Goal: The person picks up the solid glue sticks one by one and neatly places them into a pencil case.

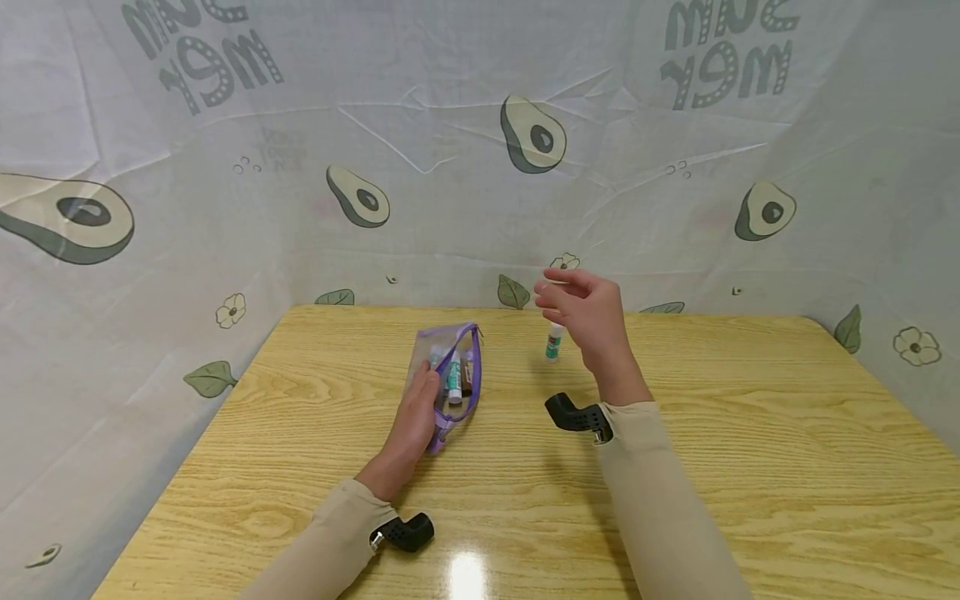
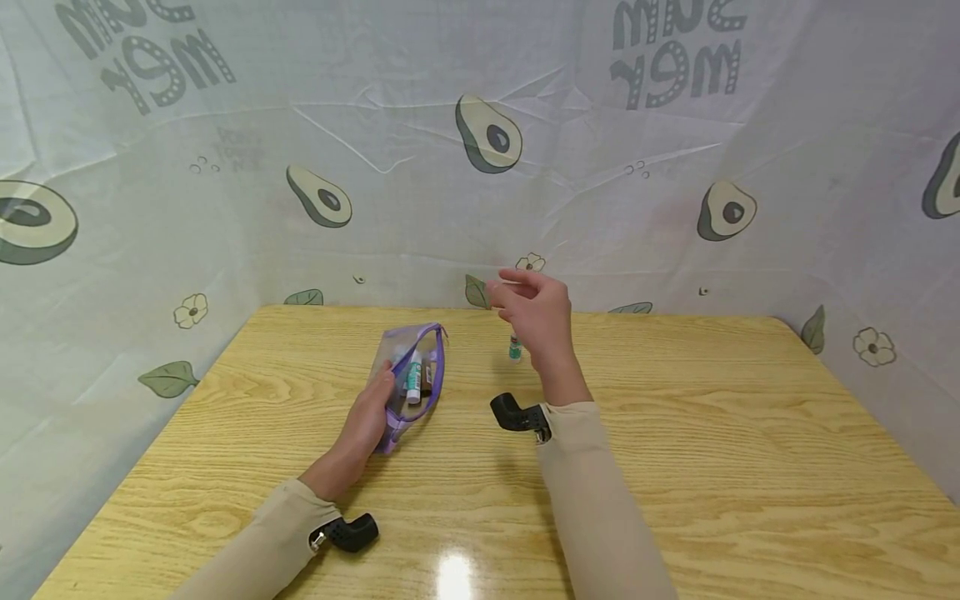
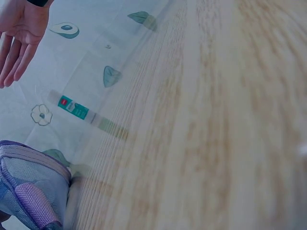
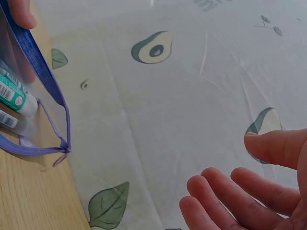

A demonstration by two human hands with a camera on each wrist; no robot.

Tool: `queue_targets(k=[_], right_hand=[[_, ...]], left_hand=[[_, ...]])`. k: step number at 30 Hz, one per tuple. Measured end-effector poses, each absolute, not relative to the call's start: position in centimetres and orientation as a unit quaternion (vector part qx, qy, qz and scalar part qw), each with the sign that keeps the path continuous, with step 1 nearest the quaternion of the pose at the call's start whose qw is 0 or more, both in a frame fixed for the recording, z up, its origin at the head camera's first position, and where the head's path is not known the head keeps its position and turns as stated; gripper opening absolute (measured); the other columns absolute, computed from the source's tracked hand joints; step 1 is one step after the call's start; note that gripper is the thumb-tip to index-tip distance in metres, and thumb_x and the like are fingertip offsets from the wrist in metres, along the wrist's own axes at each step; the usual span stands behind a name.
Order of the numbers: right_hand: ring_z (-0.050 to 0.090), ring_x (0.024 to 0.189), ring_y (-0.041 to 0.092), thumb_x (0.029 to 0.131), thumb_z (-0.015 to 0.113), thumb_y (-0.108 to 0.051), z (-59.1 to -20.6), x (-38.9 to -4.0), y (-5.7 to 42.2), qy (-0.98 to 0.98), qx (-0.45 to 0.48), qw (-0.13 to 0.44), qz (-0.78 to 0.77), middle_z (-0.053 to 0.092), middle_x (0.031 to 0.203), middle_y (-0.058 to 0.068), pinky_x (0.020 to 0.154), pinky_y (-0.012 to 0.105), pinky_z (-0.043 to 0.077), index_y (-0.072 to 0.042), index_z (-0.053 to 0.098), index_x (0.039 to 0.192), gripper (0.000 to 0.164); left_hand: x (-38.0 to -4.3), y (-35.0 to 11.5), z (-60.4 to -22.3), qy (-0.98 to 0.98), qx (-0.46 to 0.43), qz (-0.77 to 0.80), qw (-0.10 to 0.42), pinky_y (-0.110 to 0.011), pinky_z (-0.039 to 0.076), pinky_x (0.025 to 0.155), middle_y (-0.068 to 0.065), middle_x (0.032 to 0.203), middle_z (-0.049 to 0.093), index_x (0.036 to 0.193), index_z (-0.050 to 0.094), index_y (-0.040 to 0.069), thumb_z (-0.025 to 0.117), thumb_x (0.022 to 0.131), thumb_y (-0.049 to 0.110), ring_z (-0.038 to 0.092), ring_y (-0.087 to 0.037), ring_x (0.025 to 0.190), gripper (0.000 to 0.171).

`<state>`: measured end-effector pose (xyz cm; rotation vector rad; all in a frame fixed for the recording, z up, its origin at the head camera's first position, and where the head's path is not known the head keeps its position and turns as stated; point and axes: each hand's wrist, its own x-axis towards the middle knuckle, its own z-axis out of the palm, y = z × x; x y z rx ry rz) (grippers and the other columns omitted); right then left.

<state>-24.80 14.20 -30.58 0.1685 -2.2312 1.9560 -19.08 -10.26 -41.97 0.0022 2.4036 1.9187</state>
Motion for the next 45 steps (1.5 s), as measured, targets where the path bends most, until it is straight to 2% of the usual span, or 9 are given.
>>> queue_targets(k=[5,11,18,25,34,45], right_hand=[[0.077,0.095,0.008,0.103,0.072,-0.024,-30.3,-24.9,14.9,-0.749,0.044,0.088,0.656,0.074,0.104,-0.011,0.094,0.028,0.064,-0.003,0.066,0.141,0.044],[0.077,0.1,0.011,0.103,0.072,-0.028,-29.8,-25.0,15.8,-0.749,0.025,0.098,0.654,0.073,0.105,-0.013,0.095,0.027,0.063,-0.004,0.066,0.142,0.047],[0.077,0.098,0.007,0.103,0.072,-0.03,-29.4,-24.9,16.6,-0.745,0.016,0.114,0.658,0.074,0.101,-0.016,0.09,0.022,0.063,-0.003,0.065,0.142,0.048],[0.077,0.098,0.01,0.102,0.073,-0.029,-29.1,-24.8,17.2,-0.74,0.008,0.126,0.661,0.074,0.102,-0.015,0.088,0.021,0.064,-0.002,0.065,0.143,0.049],[0.076,0.095,0.007,0.101,0.075,-0.033,-28.8,-25.2,17.9,-0.743,-0.009,0.126,0.657,0.073,0.105,-0.014,0.091,0.023,0.063,-0.003,0.063,0.146,0.055],[0.076,0.095,0.007,0.102,0.073,-0.03,-28.5,-25.0,18.0,-0.739,-0.026,0.128,0.66,0.073,0.103,-0.015,0.09,0.022,0.063,-0.005,0.065,0.143,0.049]], left_hand=[[-19.1,-10.3,-41.9,0.78,-0.001,0.625,0.033,-0.061,0.003,0.136,-0.016,0.18,0.006,0.171,0.012,0.004,0.025,0.118,0.039,-0.002,-0.038,0.168,0.065],[-19.0,-10.3,-41.6,0.779,-0.001,0.625,0.036,-0.061,0.003,0.135,-0.017,0.18,0.005,0.171,0.01,0.005,0.024,0.118,0.041,-0.002,-0.038,0.168,0.066],[-18.9,-10.4,-41.4,0.777,-0.007,0.628,0.043,-0.06,0.003,0.136,-0.014,0.181,0.004,0.172,0.01,0.007,0.024,0.117,0.044,-0.003,-0.036,0.168,0.067],[-19.0,-10.5,-41.4,0.776,-0.006,0.629,0.044,-0.062,0.003,0.135,-0.015,0.181,0.005,0.171,0.011,0.006,0.024,0.117,0.044,-0.003,-0.037,0.168,0.067],[-19.1,-10.4,-41.1,0.776,-0.005,0.629,0.046,-0.062,0.003,0.135,-0.014,0.181,0.005,0.171,0.012,0.005,0.023,0.117,0.043,-0.003,-0.038,0.168,0.067],[-19.5,-10.4,-41.1,0.78,-0.007,0.625,0.042,-0.061,0.003,0.135,-0.015,0.18,0.007,0.171,0.014,0.004,0.024,0.118,0.038,-0.001,-0.038,0.168,0.064]])
